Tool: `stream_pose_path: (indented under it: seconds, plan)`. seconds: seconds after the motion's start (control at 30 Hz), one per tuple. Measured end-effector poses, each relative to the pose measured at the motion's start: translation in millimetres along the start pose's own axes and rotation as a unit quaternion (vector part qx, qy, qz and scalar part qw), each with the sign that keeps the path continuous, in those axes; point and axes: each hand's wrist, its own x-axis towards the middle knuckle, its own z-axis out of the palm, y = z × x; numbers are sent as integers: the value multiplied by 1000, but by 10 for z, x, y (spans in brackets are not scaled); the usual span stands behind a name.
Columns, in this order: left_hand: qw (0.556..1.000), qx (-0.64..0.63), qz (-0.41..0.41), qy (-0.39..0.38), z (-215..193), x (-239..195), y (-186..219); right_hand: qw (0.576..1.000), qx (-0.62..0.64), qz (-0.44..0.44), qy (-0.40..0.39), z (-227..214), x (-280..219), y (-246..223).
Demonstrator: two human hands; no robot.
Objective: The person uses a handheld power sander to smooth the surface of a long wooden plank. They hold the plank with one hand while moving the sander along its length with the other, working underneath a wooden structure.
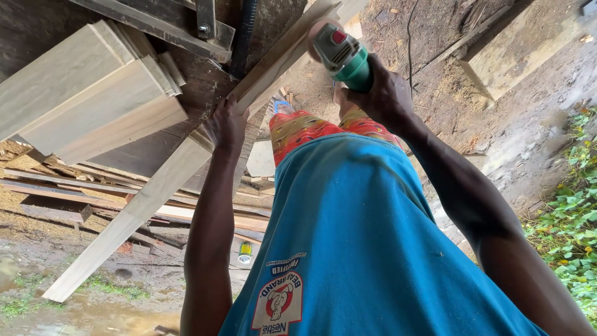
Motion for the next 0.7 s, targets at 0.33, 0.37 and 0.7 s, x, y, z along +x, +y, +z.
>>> stream_pose_path:
  seconds: [0.33, 0.37, 0.7]
  plan:
    - [1000, -26, 1, 12, 101, -21, -44, 1000, 1, 0, 28, -202, 127, 190]
    - [1000, -18, 0, 5, 73, -21, -27, 999, -11, 20, 30, -217, 145, 223]
    - [1000, -12, -4, 10, 9, 0, 13, 990, 93, -6, 102, -402, 201, 203]
